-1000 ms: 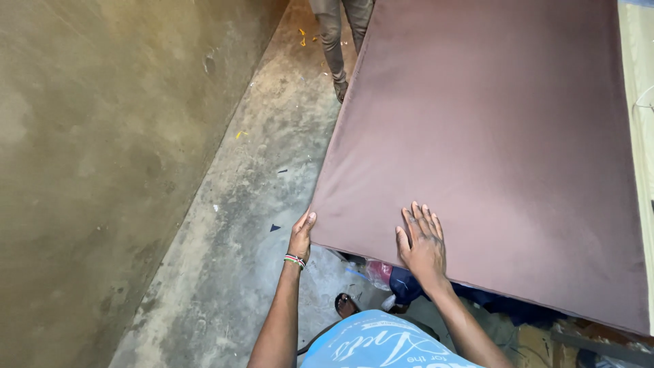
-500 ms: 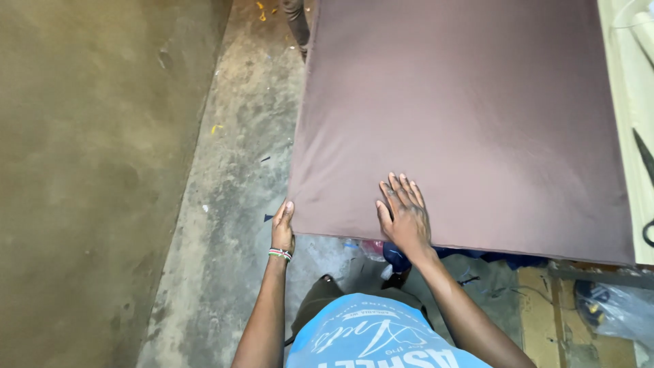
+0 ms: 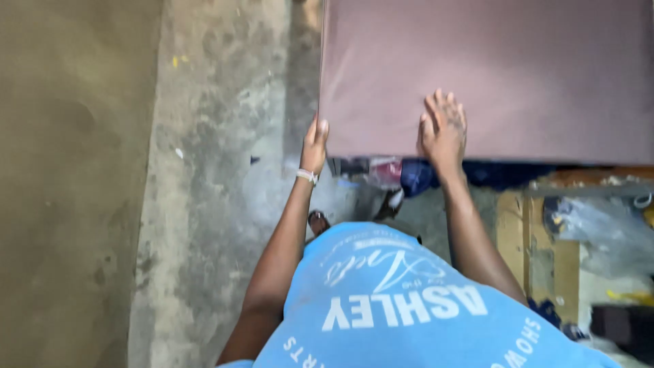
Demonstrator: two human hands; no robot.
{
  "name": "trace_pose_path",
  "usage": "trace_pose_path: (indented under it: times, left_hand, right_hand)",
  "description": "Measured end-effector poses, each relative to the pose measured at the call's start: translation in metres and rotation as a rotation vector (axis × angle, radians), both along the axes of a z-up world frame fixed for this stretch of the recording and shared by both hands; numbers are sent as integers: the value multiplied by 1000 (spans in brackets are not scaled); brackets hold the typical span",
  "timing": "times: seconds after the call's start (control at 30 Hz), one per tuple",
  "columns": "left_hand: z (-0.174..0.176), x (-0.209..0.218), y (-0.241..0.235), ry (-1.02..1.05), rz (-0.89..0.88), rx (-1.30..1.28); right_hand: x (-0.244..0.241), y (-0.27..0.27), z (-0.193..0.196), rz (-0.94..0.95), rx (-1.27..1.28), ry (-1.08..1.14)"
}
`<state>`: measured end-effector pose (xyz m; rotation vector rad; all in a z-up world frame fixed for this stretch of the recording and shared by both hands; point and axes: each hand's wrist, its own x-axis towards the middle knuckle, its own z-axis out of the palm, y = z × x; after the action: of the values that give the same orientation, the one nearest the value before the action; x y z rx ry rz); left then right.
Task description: Spreading, smoothing, and folding a large piece of brown fabric on a cutting table
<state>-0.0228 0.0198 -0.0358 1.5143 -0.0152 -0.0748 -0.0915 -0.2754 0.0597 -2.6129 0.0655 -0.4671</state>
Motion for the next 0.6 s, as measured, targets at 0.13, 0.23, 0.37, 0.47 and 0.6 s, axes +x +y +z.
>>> trace_pose_path:
  times: [0.13,0.23,0.37,0.47,0.6]
  left_hand:
    - [-14,19,2,19,-96,147]
    - [14,9,8,80,-113,244]
    - [5,8,9,111,-121,287]
    - [-6,13,11,28,-123,272]
    - [-10,15,10,-36,-124,296]
  right_hand:
    - [-7,15,11,-23,26,-40]
    - [-27,26,1,-8,13,-117]
    - [-46,44,2,-54,14,-92]
    - [-48,50,4,-76,11,-62]
    - [-48,51,5,-85,20,-54]
